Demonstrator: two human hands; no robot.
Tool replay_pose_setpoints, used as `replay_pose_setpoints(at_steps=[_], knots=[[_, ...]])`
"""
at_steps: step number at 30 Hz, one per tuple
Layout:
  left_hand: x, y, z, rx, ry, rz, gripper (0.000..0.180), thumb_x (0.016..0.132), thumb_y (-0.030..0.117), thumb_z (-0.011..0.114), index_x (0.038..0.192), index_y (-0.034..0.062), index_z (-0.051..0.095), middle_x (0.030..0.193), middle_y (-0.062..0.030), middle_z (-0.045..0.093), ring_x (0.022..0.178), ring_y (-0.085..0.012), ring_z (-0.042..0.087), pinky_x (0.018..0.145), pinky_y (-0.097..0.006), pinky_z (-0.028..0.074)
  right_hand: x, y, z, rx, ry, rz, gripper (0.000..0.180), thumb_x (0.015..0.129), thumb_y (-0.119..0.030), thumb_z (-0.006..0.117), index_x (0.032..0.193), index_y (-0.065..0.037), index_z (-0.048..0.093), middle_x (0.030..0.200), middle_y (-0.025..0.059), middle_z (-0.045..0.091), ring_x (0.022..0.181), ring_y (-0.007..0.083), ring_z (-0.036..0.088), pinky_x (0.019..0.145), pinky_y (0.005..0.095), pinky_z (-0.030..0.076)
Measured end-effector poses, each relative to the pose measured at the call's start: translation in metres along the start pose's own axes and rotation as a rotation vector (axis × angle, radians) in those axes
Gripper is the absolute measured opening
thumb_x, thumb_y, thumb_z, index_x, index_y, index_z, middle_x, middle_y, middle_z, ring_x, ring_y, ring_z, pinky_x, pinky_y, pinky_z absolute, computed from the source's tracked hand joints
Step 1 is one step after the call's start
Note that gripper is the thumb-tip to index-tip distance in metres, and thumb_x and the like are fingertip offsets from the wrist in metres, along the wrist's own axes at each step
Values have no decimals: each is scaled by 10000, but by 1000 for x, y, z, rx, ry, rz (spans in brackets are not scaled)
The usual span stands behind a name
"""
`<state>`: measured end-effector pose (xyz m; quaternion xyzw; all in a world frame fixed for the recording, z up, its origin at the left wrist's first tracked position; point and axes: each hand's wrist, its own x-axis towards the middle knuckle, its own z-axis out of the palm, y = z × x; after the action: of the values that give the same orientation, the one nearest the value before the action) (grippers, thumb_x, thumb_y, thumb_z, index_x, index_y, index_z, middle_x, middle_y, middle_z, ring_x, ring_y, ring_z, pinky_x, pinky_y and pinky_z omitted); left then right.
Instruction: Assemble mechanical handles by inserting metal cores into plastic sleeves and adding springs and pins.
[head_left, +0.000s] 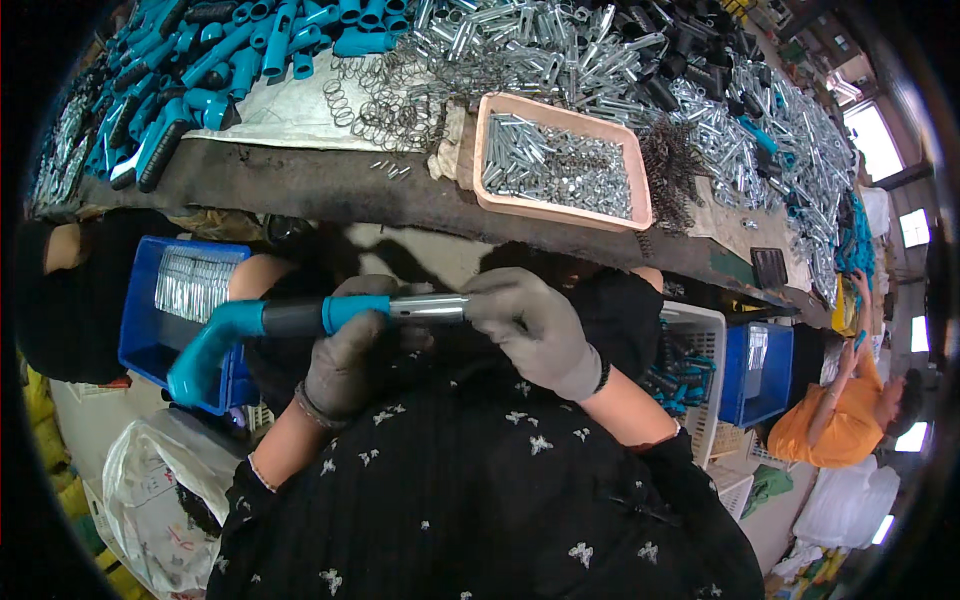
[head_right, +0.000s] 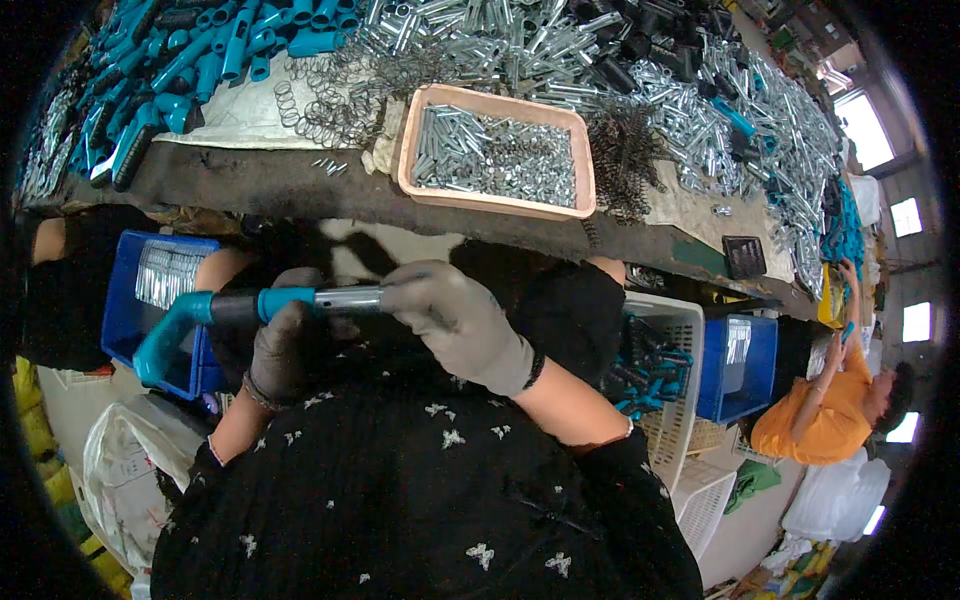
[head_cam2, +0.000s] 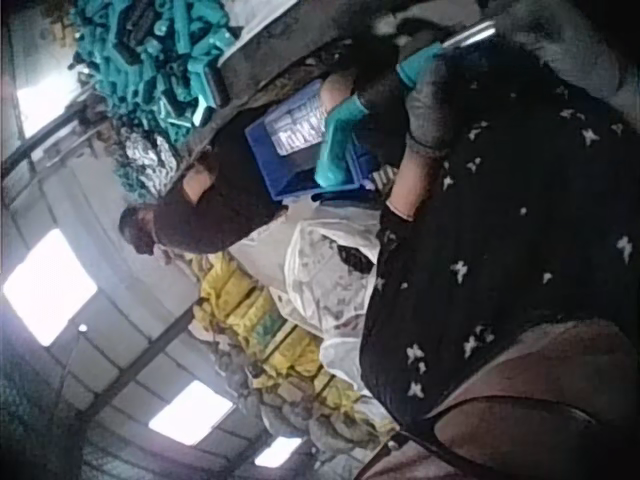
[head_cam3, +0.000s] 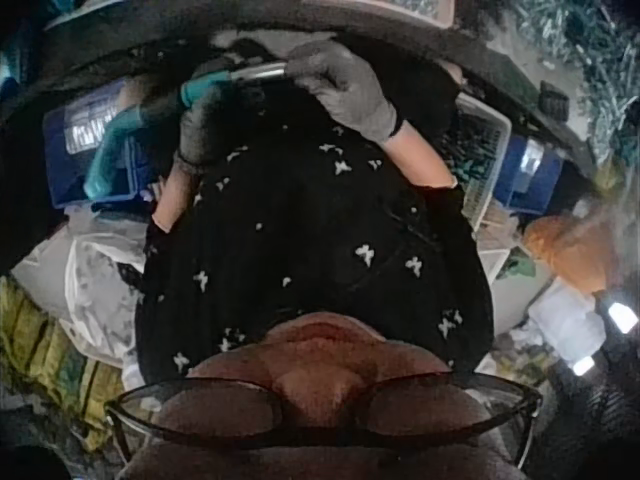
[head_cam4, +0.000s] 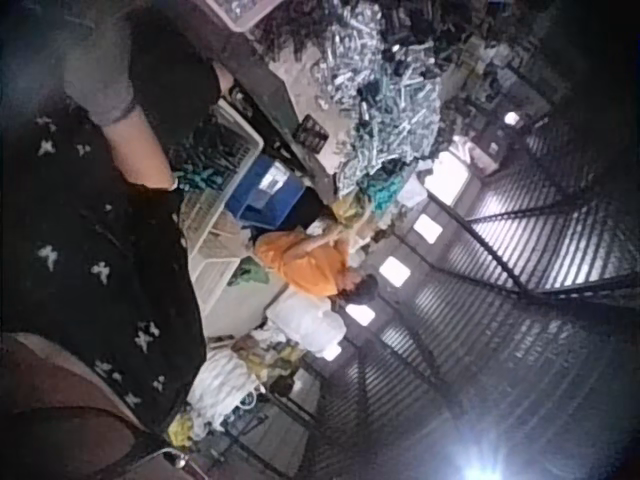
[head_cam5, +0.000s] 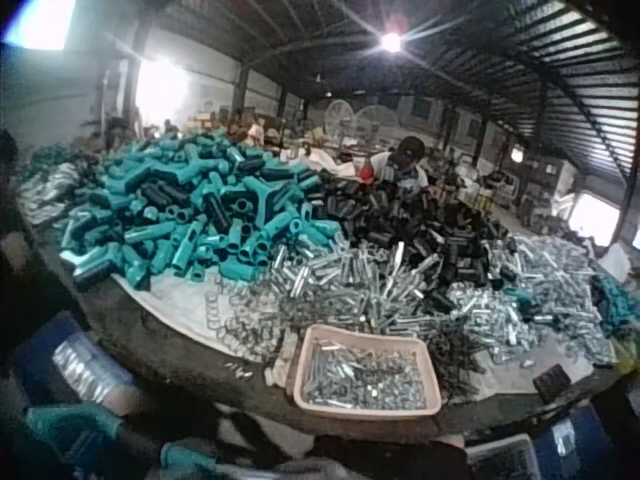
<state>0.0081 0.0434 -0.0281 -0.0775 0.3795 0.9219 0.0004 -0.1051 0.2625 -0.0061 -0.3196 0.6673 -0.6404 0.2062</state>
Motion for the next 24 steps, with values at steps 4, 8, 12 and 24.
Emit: replay_pose_setpoints(at_steps=[4, 8, 12, 24], knots=[[0, -1, -1, -27, 50, -13, 492, 926, 265, 694, 1318, 75, 466, 1342, -183, 586, 1070, -294, 671, 930, -436, 570, 5, -10, -2, -291, -47, -142, 274, 995, -176, 637, 1198, 5, 600, 977, 71, 682, 863, 134, 656, 780, 296, 530], [-1, 0, -3, 117, -45, 44, 503, 927, 272, 701, 1321, 69, 464, 1348, -198, 585, 1073, -299, 674, 935, -438, 571, 1, -4, -1, -100, -22, 160, 354, 980, -236, 669, 1228, 4, 588, 936, 47, 663, 815, 111, 618, 721, 280, 506], [-1, -1, -7, 88, -37, -12, 510, 929, 266, 704, 1324, 53, 460, 1354, -233, 576, 1078, -311, 673, 938, -444, 572, -2, -3, 11, 32, 90, 27, 365, 1003, -151, 617, 1314, 9, 515, 877, 58, 631, 731, 113, 612, 664, 272, 502], [1, -3, 5, 49, 39, -50, 537, 912, 330, 717, 1314, 73, 472, 1327, -211, 587, 1095, -300, 654, 911, -444, 583, 4, 4, -1, -375, 164, -181, 305, 994, -228, 628, 1201, -6, 600, 865, 103, 687, 724, 291, 656, 725, 383, 524]])
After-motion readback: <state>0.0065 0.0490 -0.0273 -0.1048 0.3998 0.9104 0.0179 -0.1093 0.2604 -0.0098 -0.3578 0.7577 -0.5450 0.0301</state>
